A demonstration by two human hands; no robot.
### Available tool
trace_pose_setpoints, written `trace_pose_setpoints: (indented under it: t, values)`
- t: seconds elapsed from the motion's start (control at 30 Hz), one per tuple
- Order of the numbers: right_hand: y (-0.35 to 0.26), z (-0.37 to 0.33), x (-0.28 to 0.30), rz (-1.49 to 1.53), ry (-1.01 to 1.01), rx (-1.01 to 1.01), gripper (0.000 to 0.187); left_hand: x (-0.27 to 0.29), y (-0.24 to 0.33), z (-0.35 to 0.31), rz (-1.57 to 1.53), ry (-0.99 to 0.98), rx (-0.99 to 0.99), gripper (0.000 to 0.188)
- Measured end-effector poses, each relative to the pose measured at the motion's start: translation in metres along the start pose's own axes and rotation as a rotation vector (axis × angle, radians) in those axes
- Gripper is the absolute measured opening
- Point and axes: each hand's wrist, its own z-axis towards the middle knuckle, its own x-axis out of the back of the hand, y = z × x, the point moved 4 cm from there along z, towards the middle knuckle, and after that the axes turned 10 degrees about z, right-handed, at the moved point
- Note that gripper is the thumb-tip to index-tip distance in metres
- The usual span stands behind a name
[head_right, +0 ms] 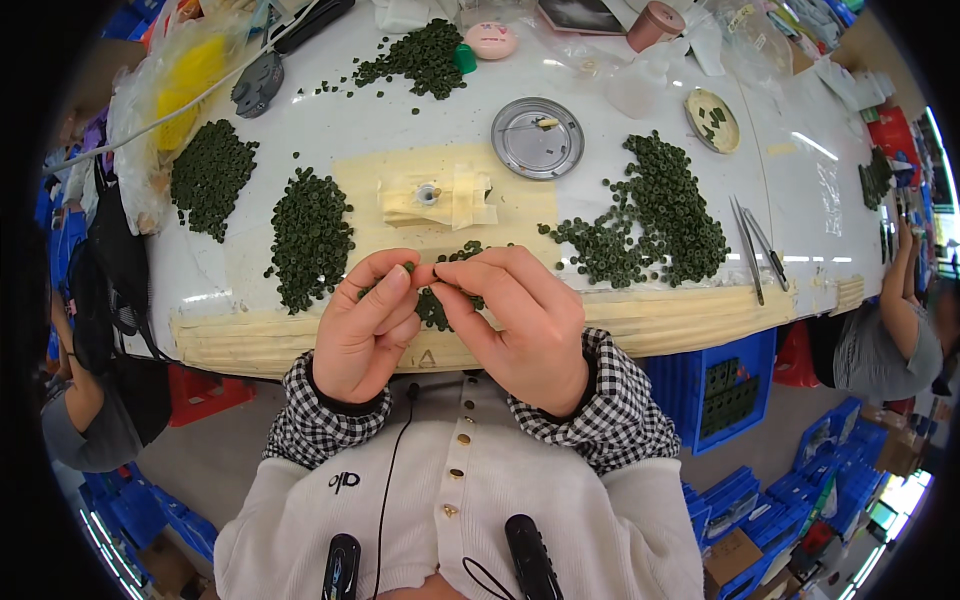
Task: The recorder is sorting and inspecting small green plastic toy components at a factory assembly station.
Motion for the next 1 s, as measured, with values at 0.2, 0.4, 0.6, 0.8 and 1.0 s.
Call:
trace_pose_setpoints:
  t: [0.2, 0.4, 0.6, 0.8, 1.0]
  values:
    - [0.001, 0.001, 0.003, 0.036, -0.009, -0.064, 0.018, -0.001, 0.0, -0.001, 0.038, -0.005, -0.006, 0.018]
    - [0.02, -0.006, 0.002, 0.499, -0.047, -0.433, 0.01, -0.002, -0.001, -0.002, 0.037, -0.018, 0.008, 0.017]
    - [0.024, -0.009, -0.001, 0.807, -0.057, -0.605, 0.01, -0.002, -0.006, -0.001, 0.014, -0.044, 0.029, 0.017]
    - [0.017, -0.005, 0.002, 0.431, -0.023, -0.315, 0.011, -0.003, -0.008, -0.001, 0.011, -0.052, 0.014, 0.016]
    - [-0.005, 0.004, 0.003, 0.088, -0.016, -0.004, 0.016, -0.003, -0.01, 0.0, 0.006, -0.082, 0.005, 0.014]
